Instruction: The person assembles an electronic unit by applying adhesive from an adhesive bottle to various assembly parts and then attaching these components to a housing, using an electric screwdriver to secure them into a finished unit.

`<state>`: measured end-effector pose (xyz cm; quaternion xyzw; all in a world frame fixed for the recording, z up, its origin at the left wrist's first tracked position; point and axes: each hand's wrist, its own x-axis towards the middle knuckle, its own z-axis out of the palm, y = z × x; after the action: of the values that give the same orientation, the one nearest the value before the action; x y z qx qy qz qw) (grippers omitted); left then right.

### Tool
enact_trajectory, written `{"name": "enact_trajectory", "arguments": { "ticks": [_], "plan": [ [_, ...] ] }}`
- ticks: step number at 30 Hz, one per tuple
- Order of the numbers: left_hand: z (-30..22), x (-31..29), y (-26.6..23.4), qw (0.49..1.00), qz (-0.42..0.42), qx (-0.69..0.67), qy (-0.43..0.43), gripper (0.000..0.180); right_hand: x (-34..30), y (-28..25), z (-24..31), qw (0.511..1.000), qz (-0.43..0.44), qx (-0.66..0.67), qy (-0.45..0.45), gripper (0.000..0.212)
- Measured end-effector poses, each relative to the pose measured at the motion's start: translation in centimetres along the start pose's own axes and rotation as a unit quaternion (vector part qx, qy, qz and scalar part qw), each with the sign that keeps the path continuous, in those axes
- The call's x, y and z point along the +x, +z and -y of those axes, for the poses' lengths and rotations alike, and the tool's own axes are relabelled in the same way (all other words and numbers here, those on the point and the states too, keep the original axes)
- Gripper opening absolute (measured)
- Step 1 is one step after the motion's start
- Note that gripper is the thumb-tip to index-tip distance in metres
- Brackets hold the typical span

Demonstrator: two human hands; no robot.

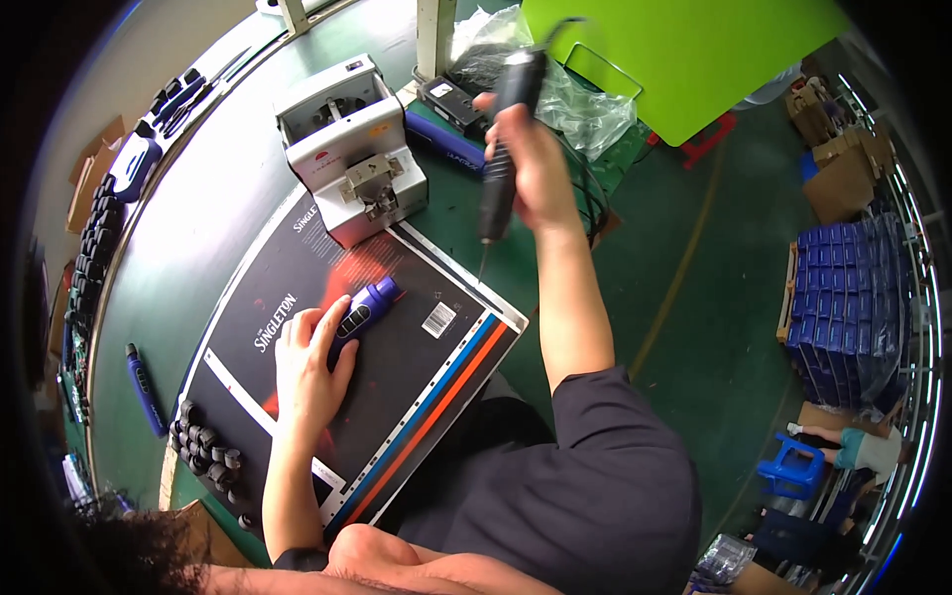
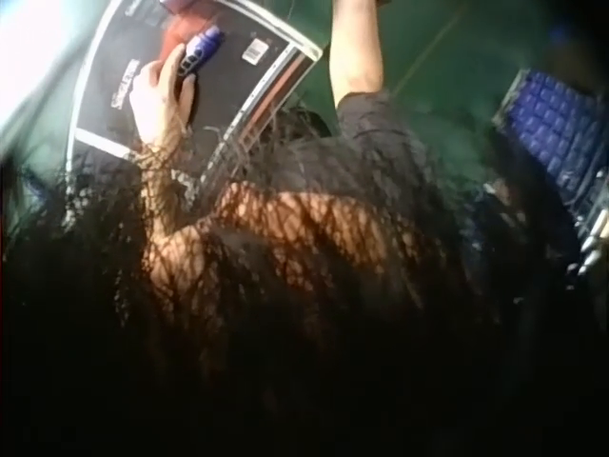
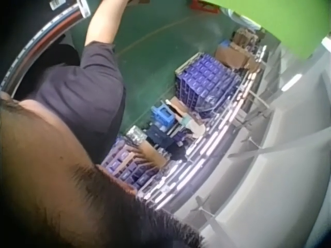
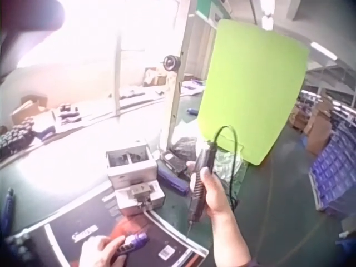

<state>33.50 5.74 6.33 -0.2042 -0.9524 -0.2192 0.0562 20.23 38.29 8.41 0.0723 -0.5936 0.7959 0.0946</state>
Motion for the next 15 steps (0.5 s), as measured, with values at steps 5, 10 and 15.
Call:
{"name": "enact_trajectory", "arguments": {
  "ticks": [5,10,15],
  "plan": [
    [0.2,0.0,0.2,0.999,-0.03,0.023,0.012,0.055,1.2,2.7,6.6,0.957,-0.016,0.233,-0.173,0.08],
    [0.2,-0.2,0.7,0.997,-0.041,0.059,0.007,0.058,0.6,9.3,10.2,0.918,-0.022,0.258,-0.302,0.043],
    [0.6,-0.1,1.3,0.995,-0.05,0.084,0.026,0.061,1.5,11.9,6.7,0.92,0.052,-0.03,-0.387,0.089]
  ]
}}
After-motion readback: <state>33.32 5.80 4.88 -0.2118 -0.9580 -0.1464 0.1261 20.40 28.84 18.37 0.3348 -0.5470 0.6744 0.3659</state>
